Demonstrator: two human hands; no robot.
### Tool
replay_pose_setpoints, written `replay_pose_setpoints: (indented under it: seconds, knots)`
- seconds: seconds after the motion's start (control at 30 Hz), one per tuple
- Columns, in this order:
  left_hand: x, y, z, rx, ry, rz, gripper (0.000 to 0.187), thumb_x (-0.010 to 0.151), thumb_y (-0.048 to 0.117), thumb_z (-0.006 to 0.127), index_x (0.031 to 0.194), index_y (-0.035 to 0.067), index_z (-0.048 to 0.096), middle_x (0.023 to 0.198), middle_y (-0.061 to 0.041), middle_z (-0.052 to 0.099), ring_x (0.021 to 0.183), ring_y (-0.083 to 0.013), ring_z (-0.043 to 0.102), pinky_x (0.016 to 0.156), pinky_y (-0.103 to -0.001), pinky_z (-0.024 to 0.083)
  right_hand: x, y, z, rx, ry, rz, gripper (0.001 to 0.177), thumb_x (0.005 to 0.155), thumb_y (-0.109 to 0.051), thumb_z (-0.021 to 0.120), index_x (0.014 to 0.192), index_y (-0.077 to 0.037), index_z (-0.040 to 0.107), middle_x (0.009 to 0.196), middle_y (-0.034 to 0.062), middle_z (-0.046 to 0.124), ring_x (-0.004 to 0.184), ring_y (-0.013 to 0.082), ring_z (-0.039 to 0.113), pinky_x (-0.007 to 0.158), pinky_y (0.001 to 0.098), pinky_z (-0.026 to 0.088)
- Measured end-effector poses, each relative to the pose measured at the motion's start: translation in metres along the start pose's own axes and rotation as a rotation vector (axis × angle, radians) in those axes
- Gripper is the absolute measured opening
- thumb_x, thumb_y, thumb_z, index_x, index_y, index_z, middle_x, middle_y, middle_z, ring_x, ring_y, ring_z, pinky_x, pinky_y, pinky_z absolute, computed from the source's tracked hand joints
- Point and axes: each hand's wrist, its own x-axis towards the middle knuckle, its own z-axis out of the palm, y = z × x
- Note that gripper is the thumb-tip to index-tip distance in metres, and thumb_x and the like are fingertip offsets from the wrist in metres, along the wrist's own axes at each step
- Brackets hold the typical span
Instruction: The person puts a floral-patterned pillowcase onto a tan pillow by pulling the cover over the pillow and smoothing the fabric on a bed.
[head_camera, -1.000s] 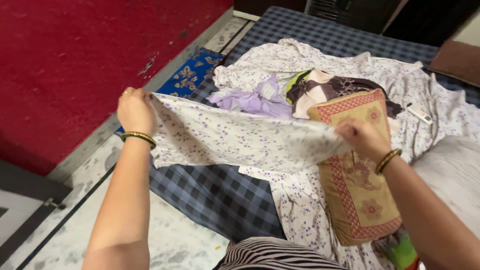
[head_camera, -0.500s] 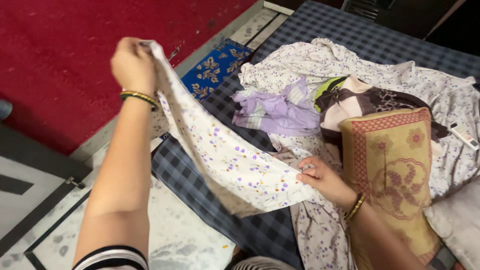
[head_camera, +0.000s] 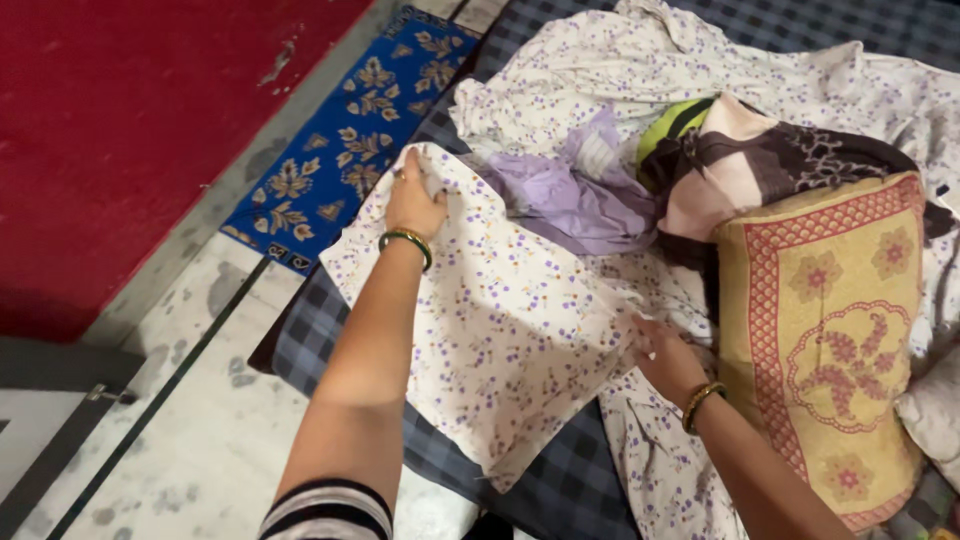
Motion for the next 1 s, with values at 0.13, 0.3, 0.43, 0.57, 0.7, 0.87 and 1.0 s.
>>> replay_pose_setpoints:
  seconds: [0.13,0.3,0.43,0.57,0.7,0.87,1.0]
  knots:
    - [-0.011,-0.002,0.045,-0.16,-0.149,-0.068,0.104,0.079,0.02,0.076,0.159,0.004,0.012,0.138,-0.028,0.055,0.122,-0.0433,0.058,0.103,-0.045,0.047,0.007,0.024,0.006,0.052,0.036,-0.174,0.07,0.077,-0.016,0.079,0.14,-0.005,0.052,0.139,0.0219,0.056,0.124,0.0379,0.056,0.1,0.0431,0.048]
    - [-0.058,-0.015,0.122,-0.265,-0.182,-0.013,0.101,0.082,0.021,0.078,0.157,-0.006,0.015,0.145,-0.036,0.046,0.134,-0.045,0.05,0.112,-0.043,0.041,-0.002,0.053,0.013,0.09,0.083,-0.129,0.069,0.076,-0.017,0.082,0.139,-0.007,0.054,0.139,0.0229,0.055,0.129,0.0384,0.053,0.106,0.0424,0.045]
    - [-0.118,0.004,0.167,-0.423,-0.181,-0.084,0.083,0.087,0.025,0.078,0.152,-0.004,0.035,0.145,-0.031,0.052,0.128,-0.0399,0.058,0.106,-0.043,0.048,-0.004,0.091,0.01,0.149,0.032,0.048,0.069,0.076,-0.019,0.082,0.138,-0.007,0.055,0.128,0.0195,0.063,0.123,0.0331,0.06,0.106,0.0394,0.049]
    - [-0.175,0.041,0.192,-0.674,-0.212,-0.223,0.073,0.087,0.024,0.073,0.149,0.001,0.043,0.135,-0.022,0.062,0.107,-0.0262,0.069,0.09,-0.035,0.057,0.007,0.134,-0.008,0.688,0.089,0.028,0.077,0.074,-0.021,0.074,0.144,-0.005,0.049,0.129,0.018,0.065,0.115,0.0347,0.068,0.095,0.0415,0.057]
    - [-0.2,0.088,0.212,-0.86,-0.194,-0.268,0.067,0.09,0.022,0.074,0.147,0.003,0.043,0.129,-0.016,0.062,0.102,-0.018,0.065,0.085,-0.032,0.056,0.014,0.177,-0.058,0.141,0.33,-0.217,0.08,0.076,-0.022,0.087,0.142,0.003,0.049,0.135,0.0284,0.06,0.126,0.0398,0.058,0.105,0.0461,0.047]
    - [-0.218,0.149,0.214,-0.898,-0.136,-0.311,0.059,0.09,0.02,0.07,0.142,0.005,0.048,0.119,-0.009,0.063,0.092,-0.0151,0.064,0.071,-0.032,0.053,0.024,0.232,-0.123,0.051,0.268,-0.006,0.085,0.082,-0.03,0.08,0.157,-0.009,0.047,0.124,0.0285,0.061,0.118,0.0427,0.059,0.099,0.0474,0.049]
    - [-0.236,0.179,0.22,-0.862,-0.096,-0.246,0.057,0.091,0.02,0.071,0.142,0.004,0.05,0.12,-0.01,0.066,0.095,-0.0166,0.063,0.079,-0.031,0.053,0.04,0.299,-0.149,0.057,0.46,-0.111,0.086,0.072,-0.027,0.084,0.15,-0.006,0.053,0.134,0.028,0.054,0.125,0.043,0.053,0.106,0.0467,0.046]
